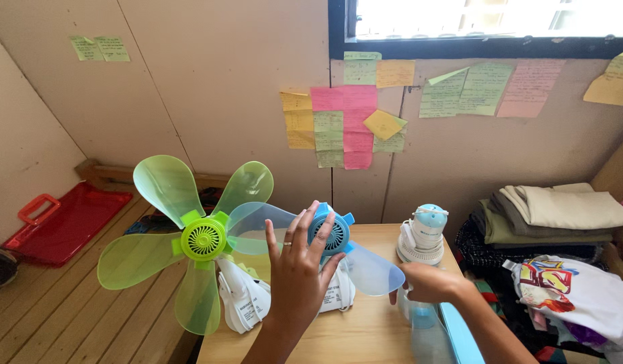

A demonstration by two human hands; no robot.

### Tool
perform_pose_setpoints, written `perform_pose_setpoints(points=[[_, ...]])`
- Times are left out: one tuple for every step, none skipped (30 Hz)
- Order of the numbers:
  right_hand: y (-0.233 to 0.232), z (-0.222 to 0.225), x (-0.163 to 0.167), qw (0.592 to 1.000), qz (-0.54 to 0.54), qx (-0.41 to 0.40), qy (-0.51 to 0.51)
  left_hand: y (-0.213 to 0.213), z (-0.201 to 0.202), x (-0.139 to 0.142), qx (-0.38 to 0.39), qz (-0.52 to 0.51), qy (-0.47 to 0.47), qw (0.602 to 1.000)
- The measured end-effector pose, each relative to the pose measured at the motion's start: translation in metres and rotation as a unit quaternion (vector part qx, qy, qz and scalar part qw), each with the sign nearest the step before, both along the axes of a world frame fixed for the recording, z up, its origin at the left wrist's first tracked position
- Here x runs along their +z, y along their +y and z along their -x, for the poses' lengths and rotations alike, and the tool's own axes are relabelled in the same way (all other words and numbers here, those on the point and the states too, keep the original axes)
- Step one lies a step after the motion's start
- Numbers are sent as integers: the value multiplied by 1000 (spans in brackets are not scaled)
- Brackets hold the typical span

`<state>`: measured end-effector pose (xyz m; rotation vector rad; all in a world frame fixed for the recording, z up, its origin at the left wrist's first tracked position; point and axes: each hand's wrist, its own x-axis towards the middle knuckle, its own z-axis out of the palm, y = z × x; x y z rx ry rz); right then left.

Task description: The person attaches translucent green plastic fan blades one at a time onto the hub of a small desk fan, pressing each blade onto the hub spokes. After finishing the green fan, the person begins attaching blue blades to a second blue fan hub on the table.

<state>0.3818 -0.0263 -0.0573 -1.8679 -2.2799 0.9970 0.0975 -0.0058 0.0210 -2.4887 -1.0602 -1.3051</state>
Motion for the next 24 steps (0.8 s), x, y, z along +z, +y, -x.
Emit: perform_pose_setpoints(points=[[2,0,-10,1000,4,-12,-6,0,0,0,0,-3,0,1000],[5,-1,-19,1000,8,-23,-12,0,0,0,1,-6,-1,1000],[7,-3,-27,999,10,-33,-23,0,-1,0,2,-10,-3,1000],[8,-4,-35,998,12,-44,-33,0,-1,0,4,-10,-4,1000],[10,-5,-41,998,15,-54,-42,-1,-1,0,6,-9,-5,1000],[12,-7,-45,997,11,-52,-49,-1,-1,0,8,-8,-6,1000],[12,-7,-49,997,8,-51,-56,-2,0,0,16,-9,-8,1000],[12,-7,-51,997,4,-50,-63,-2,0,-1,24,-10,-8,1000],[12,-8,-51,998,-11,-47,-45,-3,1,-1,31,-11,-9,999],[12,-8,-50,998,-25,-44,-28,-2,0,-2,39,-11,-10,999],[11,-9,-48,998,-40,-41,-11,-2,-1,-2,46,-10,-12,999],[10,-10,-45,998,-50,-28,7,-1,-1,-3,53,-10,-12,998],[10,-12,-41,998,-60,-15,23,-1,-2,-4,57,-16,-12,998],[11,-14,-36,997,-71,-3,41,0,-2,-5,61,-22,-12,998],[10,-14,-32,997,-72,-14,37,1,-3,-6,65,-29,-11,997],[9,-16,-29,997,-72,-25,33,1,-3,-6,66,-28,-7,997],[9,-17,-25,996,-72,-35,29,2,-4,-7,67,-28,-3,997],[10,-20,-22,995,-75,-43,40,2,-4,-7,69,-27,1,997],[10,-23,-19,994,-79,-50,52,1,-4,-8,68,-26,4,997],[11,-28,-17,993,-83,-57,64,1,-4,-8,66,-25,6,997],[11,-34,-16,989,-97,-52,100,1,-4,-8,64,-25,7,998],[12,-40,-16,983,-110,-47,136,2,-4,-8,67,-27,10,997],[10,-47,-17,976,-123,-42,173,2,-5,-8,69,-29,13,997],[10,-54,-19,968,-130,-50,207,2,-5,-8,71,-31,17,997]])
